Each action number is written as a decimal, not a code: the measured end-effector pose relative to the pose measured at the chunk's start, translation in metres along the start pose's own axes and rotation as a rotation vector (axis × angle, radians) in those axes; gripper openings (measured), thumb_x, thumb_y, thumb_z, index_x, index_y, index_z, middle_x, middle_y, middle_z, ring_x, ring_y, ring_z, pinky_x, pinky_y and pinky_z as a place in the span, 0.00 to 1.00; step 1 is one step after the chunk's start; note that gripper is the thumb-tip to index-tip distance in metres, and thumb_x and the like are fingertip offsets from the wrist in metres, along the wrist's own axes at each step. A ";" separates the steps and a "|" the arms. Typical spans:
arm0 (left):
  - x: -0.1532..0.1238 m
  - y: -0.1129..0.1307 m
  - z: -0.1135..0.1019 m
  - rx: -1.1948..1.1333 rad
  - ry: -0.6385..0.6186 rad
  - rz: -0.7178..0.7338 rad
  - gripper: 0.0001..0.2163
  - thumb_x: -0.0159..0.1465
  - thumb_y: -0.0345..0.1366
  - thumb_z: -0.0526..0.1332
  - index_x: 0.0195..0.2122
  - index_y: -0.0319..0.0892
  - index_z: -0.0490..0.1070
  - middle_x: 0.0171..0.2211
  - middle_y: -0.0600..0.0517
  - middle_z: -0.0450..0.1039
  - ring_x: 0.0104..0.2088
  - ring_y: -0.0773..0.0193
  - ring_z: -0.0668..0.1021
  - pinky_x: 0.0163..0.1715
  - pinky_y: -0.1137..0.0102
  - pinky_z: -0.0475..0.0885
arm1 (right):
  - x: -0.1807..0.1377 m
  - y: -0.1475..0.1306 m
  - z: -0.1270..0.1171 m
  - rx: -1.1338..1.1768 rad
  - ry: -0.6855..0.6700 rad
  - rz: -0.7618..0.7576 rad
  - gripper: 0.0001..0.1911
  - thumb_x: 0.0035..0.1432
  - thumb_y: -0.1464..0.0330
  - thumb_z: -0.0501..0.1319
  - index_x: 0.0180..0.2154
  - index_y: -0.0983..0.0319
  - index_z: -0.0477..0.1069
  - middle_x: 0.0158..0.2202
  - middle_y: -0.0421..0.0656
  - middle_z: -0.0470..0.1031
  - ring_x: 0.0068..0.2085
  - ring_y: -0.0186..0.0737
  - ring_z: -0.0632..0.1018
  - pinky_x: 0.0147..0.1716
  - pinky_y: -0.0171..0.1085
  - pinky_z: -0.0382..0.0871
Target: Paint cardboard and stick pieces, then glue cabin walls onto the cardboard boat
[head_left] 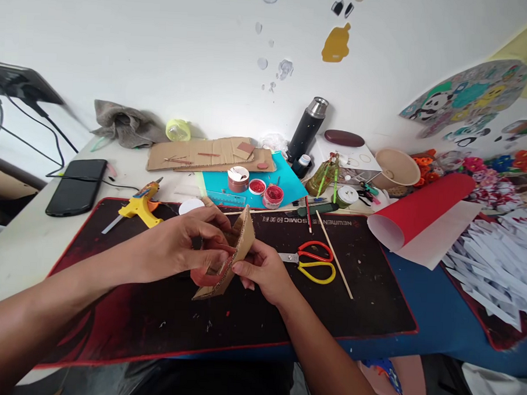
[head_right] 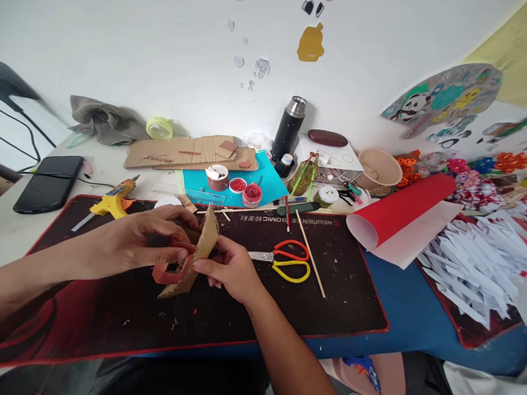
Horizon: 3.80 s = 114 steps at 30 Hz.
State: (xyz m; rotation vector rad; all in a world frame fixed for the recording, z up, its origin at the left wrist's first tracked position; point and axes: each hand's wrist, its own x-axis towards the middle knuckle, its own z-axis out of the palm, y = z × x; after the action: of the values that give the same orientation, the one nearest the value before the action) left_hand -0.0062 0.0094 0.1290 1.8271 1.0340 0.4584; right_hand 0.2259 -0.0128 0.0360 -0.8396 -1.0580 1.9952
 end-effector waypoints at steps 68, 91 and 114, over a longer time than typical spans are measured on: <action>-0.042 0.010 0.074 0.752 0.654 0.259 0.07 0.76 0.36 0.64 0.45 0.43 0.82 0.32 0.50 0.85 0.27 0.57 0.82 0.28 0.62 0.73 | -0.001 0.008 0.009 -0.067 0.250 -0.116 0.25 0.49 0.53 0.82 0.39 0.58 0.73 0.30 0.35 0.73 0.20 0.28 0.65 0.14 0.30 0.58; -0.016 -0.011 0.086 0.706 0.727 0.262 0.18 0.82 0.41 0.56 0.47 0.35 0.83 0.34 0.47 0.89 0.23 0.59 0.87 0.22 0.68 0.77 | 0.001 0.011 0.008 -0.134 0.360 -0.163 0.20 0.56 0.57 0.77 0.46 0.59 0.78 0.38 0.39 0.76 0.21 0.25 0.65 0.14 0.29 0.59; -0.012 -0.021 0.099 0.765 0.725 0.246 0.14 0.81 0.37 0.57 0.51 0.34 0.81 0.34 0.45 0.89 0.24 0.58 0.87 0.24 0.67 0.78 | 0.000 0.008 0.007 -0.148 0.385 -0.144 0.22 0.56 0.55 0.79 0.47 0.59 0.82 0.36 0.40 0.78 0.22 0.28 0.62 0.16 0.31 0.53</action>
State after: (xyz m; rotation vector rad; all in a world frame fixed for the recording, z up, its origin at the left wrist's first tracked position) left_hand 0.0446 -0.0513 0.0649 2.5625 1.6286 1.0270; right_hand 0.2182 -0.0185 0.0319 -1.1383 -1.0145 1.5684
